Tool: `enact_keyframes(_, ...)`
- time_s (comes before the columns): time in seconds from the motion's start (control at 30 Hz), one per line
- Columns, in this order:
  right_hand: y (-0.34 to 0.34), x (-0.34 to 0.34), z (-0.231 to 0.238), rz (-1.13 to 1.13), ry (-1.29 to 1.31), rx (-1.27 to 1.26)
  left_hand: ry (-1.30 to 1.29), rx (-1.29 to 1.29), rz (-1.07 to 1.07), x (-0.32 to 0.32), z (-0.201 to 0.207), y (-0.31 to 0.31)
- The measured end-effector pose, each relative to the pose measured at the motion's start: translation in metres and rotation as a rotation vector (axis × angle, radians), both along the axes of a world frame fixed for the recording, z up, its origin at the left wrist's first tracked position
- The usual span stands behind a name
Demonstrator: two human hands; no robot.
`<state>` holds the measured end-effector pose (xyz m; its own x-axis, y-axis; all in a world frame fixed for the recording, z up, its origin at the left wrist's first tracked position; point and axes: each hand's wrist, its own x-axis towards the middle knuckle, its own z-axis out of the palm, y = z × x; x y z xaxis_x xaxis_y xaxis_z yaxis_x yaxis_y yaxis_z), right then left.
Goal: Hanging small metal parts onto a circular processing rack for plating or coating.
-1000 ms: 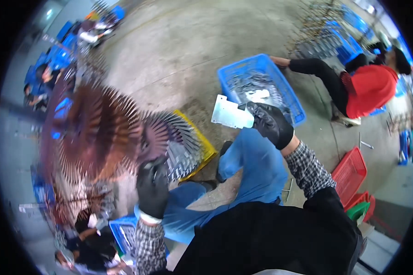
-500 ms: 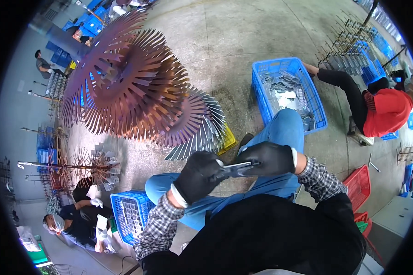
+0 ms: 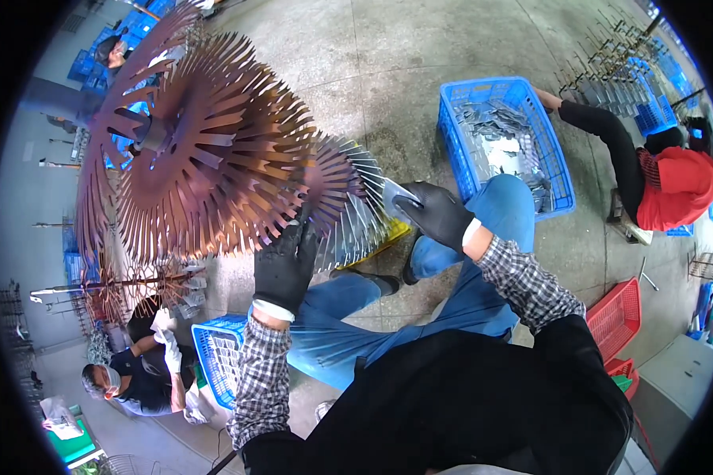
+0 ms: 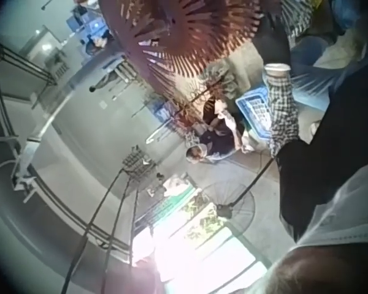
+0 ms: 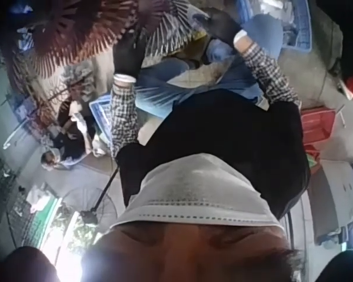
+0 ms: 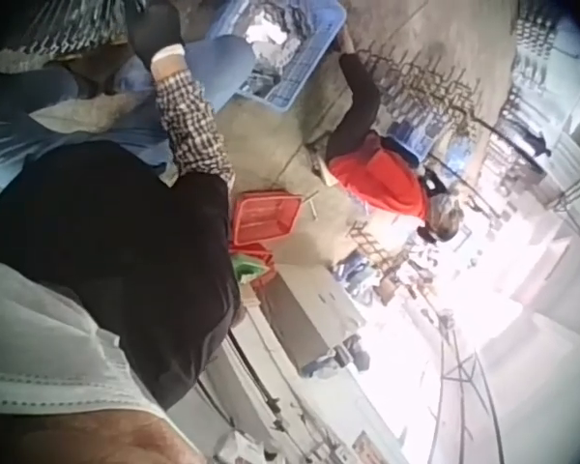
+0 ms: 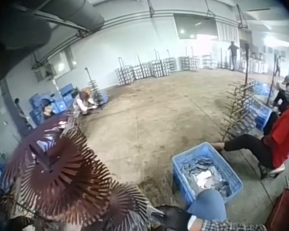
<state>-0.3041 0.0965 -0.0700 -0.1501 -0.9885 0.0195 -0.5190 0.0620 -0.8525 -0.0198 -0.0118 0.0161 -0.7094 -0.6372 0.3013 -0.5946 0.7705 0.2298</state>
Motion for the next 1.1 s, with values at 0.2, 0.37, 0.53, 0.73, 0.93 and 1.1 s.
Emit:
enact_keyframes(0.2,-0.023,0.015,-0.021,-0.047,0.035,-0.051,-0.135,0.161,0.038,0.005,-0.007,-0.001)
enact_keyframes(0.37,-0.031,0.02,-0.024,-0.05,-0.067,-0.042,-0.151,0.022,0.052,0.015,-0.019,-0.004)
enact_keyframes(0.53,-0.036,0.021,-0.031,-0.043,-0.053,-0.123,-0.181,-0.041,0.04,0.014,-0.02,-0.003)
enact_keyframes(0.73,-0.037,0.025,-0.019,-0.007,-0.045,-0.054,-0.19,-0.021,0.056,0.016,-0.022,-0.003)
enact_keyframes(0.93,-0.037,0.03,-0.023,-0.022,0.008,-0.134,-0.225,-0.052,0.043,0.008,-0.016,-0.002)
enact_keyframes(1.1,-0.037,0.036,-0.018,-0.026,0.123,-0.213,-0.336,0.042,0.055,-0.018,-0.001,0.002)
